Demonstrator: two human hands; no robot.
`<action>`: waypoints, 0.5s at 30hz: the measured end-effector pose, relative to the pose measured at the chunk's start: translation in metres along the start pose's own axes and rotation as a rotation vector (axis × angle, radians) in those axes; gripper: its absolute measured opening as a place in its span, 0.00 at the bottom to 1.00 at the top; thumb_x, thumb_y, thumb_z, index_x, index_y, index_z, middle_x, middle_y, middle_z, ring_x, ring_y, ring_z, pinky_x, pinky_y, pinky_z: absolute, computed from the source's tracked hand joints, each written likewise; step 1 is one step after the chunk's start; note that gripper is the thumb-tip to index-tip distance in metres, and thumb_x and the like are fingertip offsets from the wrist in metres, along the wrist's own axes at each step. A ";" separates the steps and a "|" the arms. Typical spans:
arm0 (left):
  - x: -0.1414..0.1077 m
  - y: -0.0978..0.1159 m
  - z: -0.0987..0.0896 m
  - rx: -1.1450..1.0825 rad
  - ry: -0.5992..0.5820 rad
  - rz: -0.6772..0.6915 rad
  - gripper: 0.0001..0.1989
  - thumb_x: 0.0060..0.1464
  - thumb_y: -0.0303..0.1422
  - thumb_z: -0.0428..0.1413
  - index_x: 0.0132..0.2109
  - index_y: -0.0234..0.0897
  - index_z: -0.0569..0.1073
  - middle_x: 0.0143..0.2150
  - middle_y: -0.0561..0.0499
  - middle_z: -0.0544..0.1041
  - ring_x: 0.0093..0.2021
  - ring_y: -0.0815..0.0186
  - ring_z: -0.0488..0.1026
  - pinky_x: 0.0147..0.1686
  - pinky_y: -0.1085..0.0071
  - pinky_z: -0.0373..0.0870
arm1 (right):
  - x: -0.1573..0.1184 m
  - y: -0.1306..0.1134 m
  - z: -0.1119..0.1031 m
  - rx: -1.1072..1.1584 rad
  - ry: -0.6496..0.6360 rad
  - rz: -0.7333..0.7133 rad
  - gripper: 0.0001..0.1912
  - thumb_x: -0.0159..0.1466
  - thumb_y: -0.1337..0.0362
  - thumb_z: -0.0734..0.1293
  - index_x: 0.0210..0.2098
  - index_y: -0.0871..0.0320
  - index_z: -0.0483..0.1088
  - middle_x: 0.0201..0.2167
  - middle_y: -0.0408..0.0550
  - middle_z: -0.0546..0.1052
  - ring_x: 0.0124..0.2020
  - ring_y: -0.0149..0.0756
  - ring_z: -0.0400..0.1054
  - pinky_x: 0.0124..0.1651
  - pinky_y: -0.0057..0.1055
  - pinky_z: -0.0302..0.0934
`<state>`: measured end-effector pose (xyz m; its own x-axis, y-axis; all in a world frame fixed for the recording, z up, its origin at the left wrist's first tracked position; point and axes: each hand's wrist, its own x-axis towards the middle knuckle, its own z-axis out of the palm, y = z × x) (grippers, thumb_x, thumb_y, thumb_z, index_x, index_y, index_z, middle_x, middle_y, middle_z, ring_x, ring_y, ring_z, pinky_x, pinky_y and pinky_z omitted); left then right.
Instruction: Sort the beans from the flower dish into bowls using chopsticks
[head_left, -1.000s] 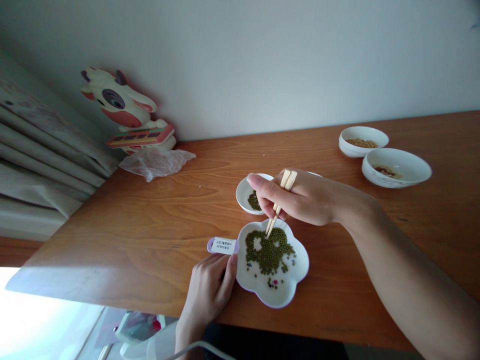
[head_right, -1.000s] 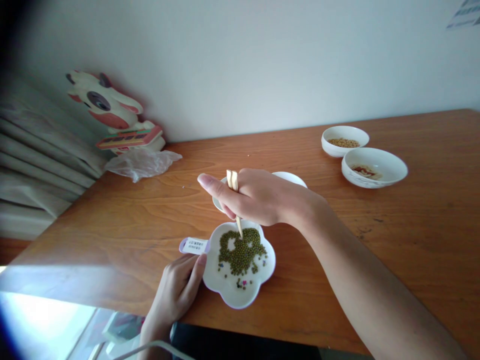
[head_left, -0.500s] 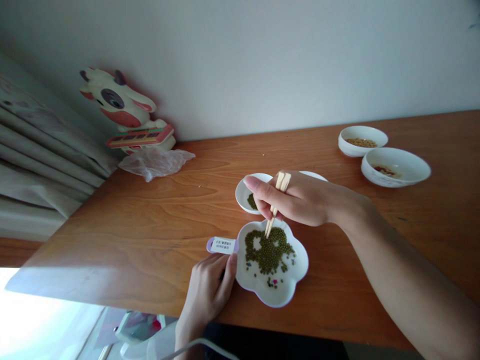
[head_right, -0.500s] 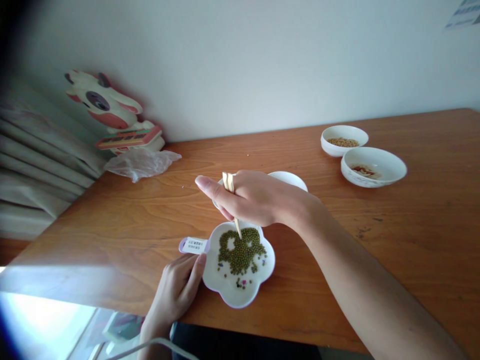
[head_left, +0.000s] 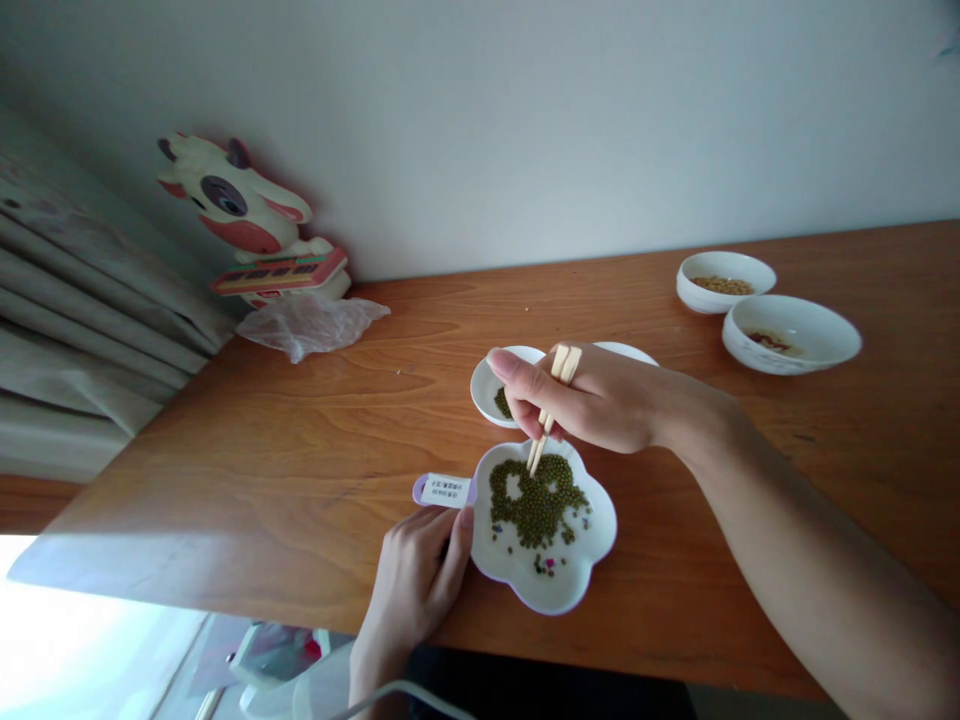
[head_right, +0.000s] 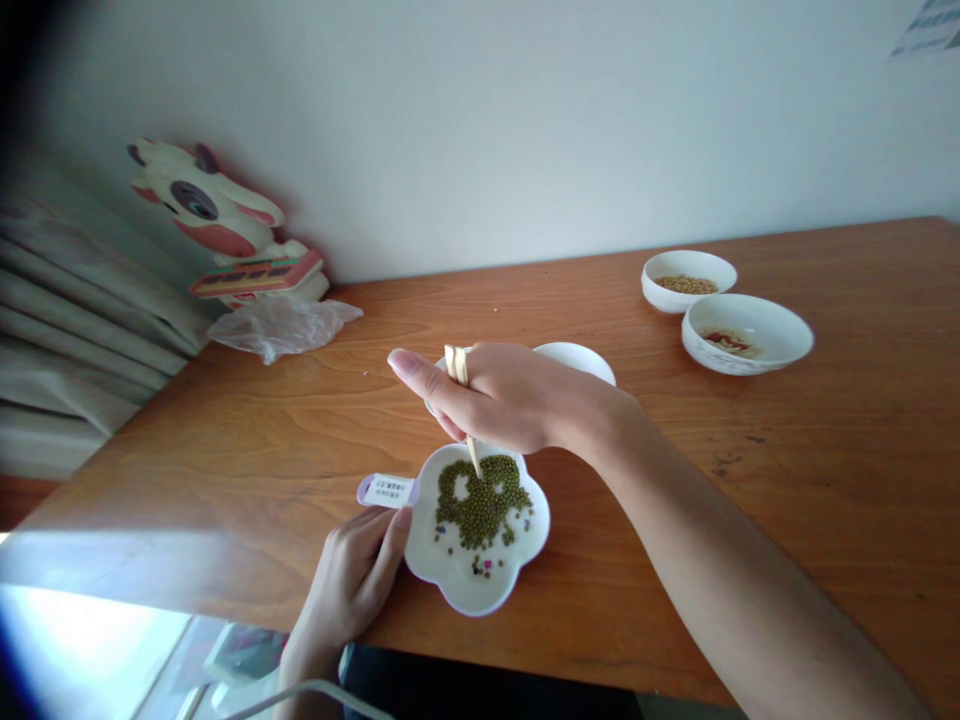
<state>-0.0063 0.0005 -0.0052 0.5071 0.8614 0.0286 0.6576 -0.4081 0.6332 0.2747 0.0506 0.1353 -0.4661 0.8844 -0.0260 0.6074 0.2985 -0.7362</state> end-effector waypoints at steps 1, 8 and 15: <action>0.000 0.000 0.000 -0.002 0.001 0.001 0.18 0.72 0.35 0.45 0.30 0.38 0.63 0.30 0.51 0.73 0.30 0.68 0.66 0.36 0.70 0.59 | 0.000 0.000 0.000 0.003 -0.001 -0.003 0.44 0.71 0.35 0.42 0.24 0.58 0.71 0.18 0.40 0.69 0.19 0.27 0.59 0.30 0.33 0.50; 0.000 0.000 0.000 -0.011 -0.001 0.004 0.18 0.72 0.35 0.45 0.30 0.38 0.63 0.29 0.51 0.73 0.30 0.67 0.66 0.35 0.69 0.59 | 0.003 -0.001 0.002 -0.005 0.003 -0.009 0.43 0.72 0.37 0.43 0.24 0.58 0.72 0.18 0.40 0.69 0.19 0.26 0.60 0.30 0.33 0.50; -0.001 0.002 -0.001 -0.011 0.000 -0.001 0.18 0.72 0.35 0.46 0.31 0.38 0.64 0.30 0.51 0.74 0.31 0.67 0.68 0.36 0.70 0.60 | 0.005 0.003 0.003 -0.004 0.013 -0.035 0.44 0.72 0.36 0.41 0.23 0.59 0.72 0.18 0.39 0.70 0.19 0.26 0.60 0.32 0.33 0.50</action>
<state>-0.0062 -0.0006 -0.0034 0.5065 0.8618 0.0284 0.6519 -0.4043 0.6416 0.2726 0.0546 0.1309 -0.4784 0.8781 0.0084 0.5935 0.3304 -0.7339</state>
